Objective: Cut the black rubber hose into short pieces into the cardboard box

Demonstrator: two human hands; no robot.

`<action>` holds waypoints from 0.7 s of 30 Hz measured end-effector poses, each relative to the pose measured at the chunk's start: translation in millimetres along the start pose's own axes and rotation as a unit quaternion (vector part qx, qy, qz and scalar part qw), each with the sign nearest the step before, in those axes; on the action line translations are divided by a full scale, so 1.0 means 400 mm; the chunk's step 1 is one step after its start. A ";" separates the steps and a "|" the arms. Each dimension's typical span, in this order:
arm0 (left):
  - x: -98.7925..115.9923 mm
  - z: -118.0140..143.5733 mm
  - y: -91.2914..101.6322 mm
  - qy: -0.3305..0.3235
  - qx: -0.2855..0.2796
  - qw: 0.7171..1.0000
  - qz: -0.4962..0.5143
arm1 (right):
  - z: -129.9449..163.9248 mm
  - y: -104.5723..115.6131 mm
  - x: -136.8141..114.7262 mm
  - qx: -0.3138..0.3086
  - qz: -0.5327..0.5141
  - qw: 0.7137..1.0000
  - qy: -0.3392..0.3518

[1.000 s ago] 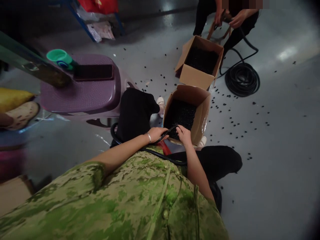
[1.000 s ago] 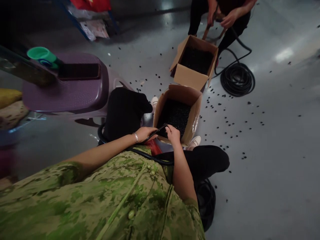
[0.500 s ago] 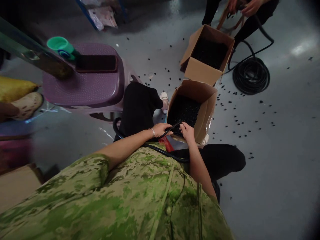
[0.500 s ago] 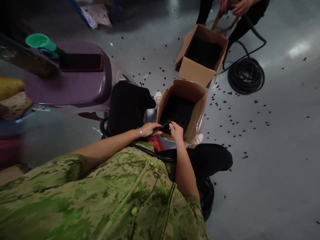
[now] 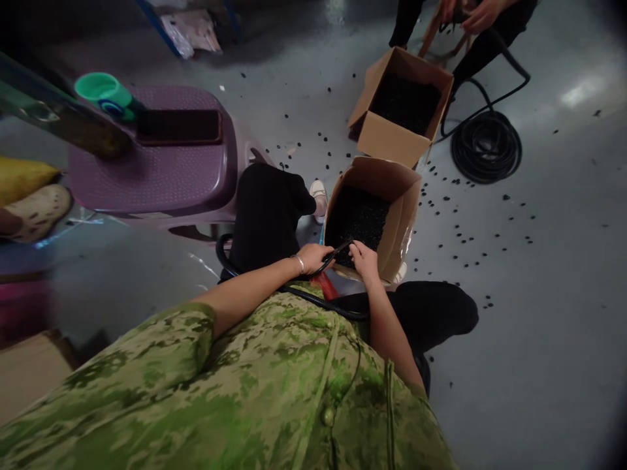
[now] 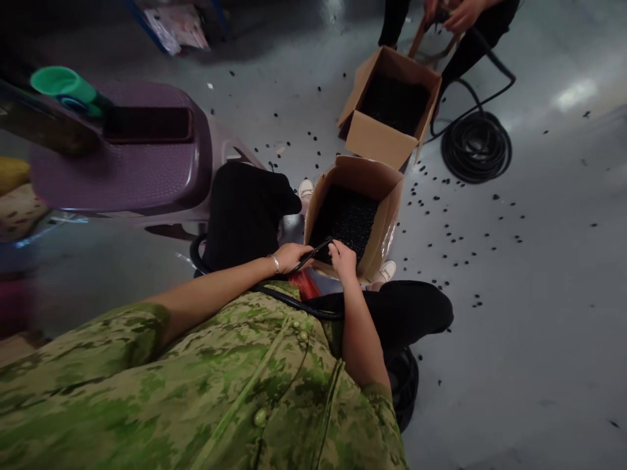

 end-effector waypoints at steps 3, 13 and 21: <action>0.000 -0.004 -0.002 -0.007 -0.002 1.000 -0.014 | 0.001 -0.001 0.002 0.005 0.014 1.000 0.000; 0.005 -0.015 -0.021 -0.011 -0.010 1.000 -0.019 | -0.001 0.003 0.016 0.013 0.020 1.000 0.000; 0.004 -0.026 -0.032 -0.009 0.000 1.000 0.002 | -0.004 0.007 0.018 0.026 0.024 0.999 -0.003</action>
Point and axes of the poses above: each hand's wrist, its own z-axis away from the middle knuckle, its own y-axis out of the back of the hand, x = y × z, the point moved 2 cm from there along -z, towards the middle knuckle, and after that the axes turned 10 degrees about x, right-handed, at the moved point
